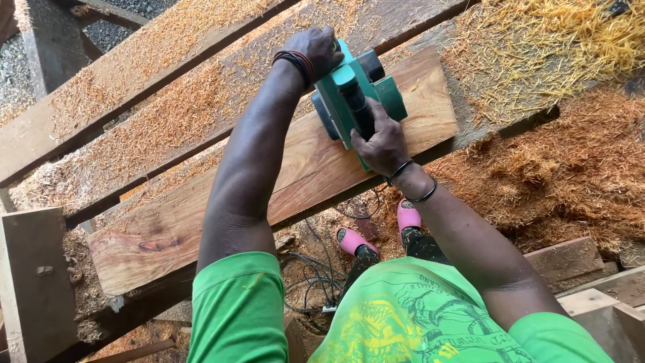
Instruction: Using an electric hand planer to smooth the surface of a wooden board
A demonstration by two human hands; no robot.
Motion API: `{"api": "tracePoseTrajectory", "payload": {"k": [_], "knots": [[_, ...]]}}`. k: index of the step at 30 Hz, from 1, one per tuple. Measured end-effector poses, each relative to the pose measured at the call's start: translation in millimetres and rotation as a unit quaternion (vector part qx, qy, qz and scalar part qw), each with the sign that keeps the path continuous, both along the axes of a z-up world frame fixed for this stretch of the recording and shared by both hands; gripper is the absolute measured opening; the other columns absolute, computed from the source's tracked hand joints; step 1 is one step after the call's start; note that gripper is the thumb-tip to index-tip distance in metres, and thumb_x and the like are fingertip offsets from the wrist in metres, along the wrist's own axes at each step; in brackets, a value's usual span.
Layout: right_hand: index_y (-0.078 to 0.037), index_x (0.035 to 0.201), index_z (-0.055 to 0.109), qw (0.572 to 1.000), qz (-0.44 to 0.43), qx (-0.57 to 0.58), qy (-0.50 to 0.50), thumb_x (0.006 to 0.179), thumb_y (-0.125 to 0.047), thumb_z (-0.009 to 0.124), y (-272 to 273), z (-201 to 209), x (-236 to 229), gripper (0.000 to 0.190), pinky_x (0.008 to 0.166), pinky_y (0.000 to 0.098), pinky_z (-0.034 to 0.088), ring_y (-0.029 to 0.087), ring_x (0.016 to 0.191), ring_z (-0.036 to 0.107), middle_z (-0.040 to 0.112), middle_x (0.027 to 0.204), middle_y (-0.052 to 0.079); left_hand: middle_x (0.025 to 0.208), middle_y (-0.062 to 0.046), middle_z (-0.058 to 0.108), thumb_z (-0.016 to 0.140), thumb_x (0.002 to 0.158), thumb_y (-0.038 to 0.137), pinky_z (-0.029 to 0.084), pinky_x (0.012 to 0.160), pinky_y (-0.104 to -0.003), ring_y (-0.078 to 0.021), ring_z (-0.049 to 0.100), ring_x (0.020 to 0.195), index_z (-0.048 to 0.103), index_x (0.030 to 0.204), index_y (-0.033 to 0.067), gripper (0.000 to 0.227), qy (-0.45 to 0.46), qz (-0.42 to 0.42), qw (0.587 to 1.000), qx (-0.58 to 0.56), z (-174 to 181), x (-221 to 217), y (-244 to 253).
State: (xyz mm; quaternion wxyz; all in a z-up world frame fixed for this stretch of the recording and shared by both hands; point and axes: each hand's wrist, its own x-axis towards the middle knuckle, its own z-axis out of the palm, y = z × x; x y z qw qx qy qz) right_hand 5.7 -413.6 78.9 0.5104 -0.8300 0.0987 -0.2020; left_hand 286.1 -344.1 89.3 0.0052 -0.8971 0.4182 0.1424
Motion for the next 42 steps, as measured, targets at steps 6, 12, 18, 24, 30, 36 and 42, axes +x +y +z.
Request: {"api": "tracePoseTrajectory", "payload": {"k": [6, 12, 18, 24, 30, 36, 42], "knots": [[-0.006, 0.144, 0.051, 1.0, -0.003, -0.005, -0.005, 0.087, -0.023, 0.069, -1, 3, -1, 0.062, 0.092, 0.0432, 0.061, 0.035, 0.104, 0.075, 0.075, 0.122, 0.017, 0.144, -0.02, 0.056, 0.046, 0.109, 0.057, 0.051, 0.099, -0.053, -0.0381, 0.059, 0.127, 0.032, 0.159, 0.0114, 0.069, 0.018, 0.137, 0.976, -0.17, 25, -40, 29], [-0.018, 0.139, 0.061, 0.998, -0.034, 0.054, 0.018, 0.084, -0.021, 0.076, -2, -7, 2, 0.057, 0.077, 0.0533, 0.056, 0.042, 0.095, 0.072, 0.072, 0.101, 0.019, 0.088, -0.013, 0.058, 0.067, 0.101, 0.03, 0.052, 0.09, -0.036, -0.0222, 0.063, 0.088, 0.06, 0.108, 0.0003, 0.032, 0.228, 0.216, 0.73, -0.607, -1, -256, 106], [-0.018, 0.139, 0.06, 0.998, -0.052, 0.003, 0.033, 0.084, -0.024, 0.078, -5, -7, 0, 0.058, 0.081, 0.0564, 0.055, 0.047, 0.098, 0.071, 0.071, 0.101, 0.024, 0.12, -0.026, 0.057, 0.08, 0.083, 0.018, 0.054, 0.098, -0.049, -0.038, 0.062, 0.119, 0.056, 0.14, 0.0003, 0.064, 0.467, 0.252, 0.688, -0.494, -8, -381, 40], [-0.022, 0.141, 0.059, 0.998, -0.041, 0.019, 0.036, 0.085, -0.025, 0.077, -6, -10, -7, 0.058, 0.083, 0.054, 0.056, 0.043, 0.101, 0.072, 0.074, 0.105, 0.019, 0.095, -0.014, 0.074, 0.077, 0.088, 0.05, 0.057, 0.085, -0.047, -0.0369, 0.072, 0.101, 0.073, 0.088, 0.0135, 0.037, 0.391, 0.178, 0.856, -0.287, -132, -402, 92], [-0.008, 0.14, 0.062, 0.999, -0.03, -0.001, 0.03, 0.088, -0.018, 0.077, 1, 26, -97, 0.055, 0.073, 0.0594, 0.053, 0.05, 0.091, 0.07, 0.069, 0.097, 0.029, 0.106, -0.012, 0.079, 0.054, 0.101, 0.027, 0.06, 0.093, -0.045, -0.033, 0.075, 0.107, 0.077, 0.12, 0.0196, 0.03, 0.256, 0.133, 0.952, 0.107, -243, -444, 281], [0.004, 0.131, 0.068, 0.995, -0.063, -0.004, 0.08, 0.083, -0.013, 0.083, 6, -3, -238, 0.053, 0.068, 0.0525, 0.057, 0.045, 0.077, 0.071, 0.07, 0.09, 0.027, 0.112, -0.022, 0.077, 0.019, 0.105, 0.067, 0.055, 0.1, -0.052, -0.0401, 0.072, 0.115, 0.076, 0.114, 0.0067, 0.083, 0.253, 0.518, 0.81, 0.107, -216, -489, 406], [0.007, 0.134, 0.063, 0.998, -0.026, 0.003, 0.057, 0.087, -0.014, 0.08, -2, 0, -208, 0.054, 0.067, 0.0511, 0.059, 0.041, 0.075, 0.071, 0.068, 0.09, 0.024, 0.103, -0.02, 0.079, 0.04, 0.106, 0.064, 0.055, 0.098, -0.057, -0.0448, 0.071, 0.109, 0.076, 0.113, 0.0115, 0.064, 0.108, 0.679, 0.725, -0.033, -220, -479, 422]]}}
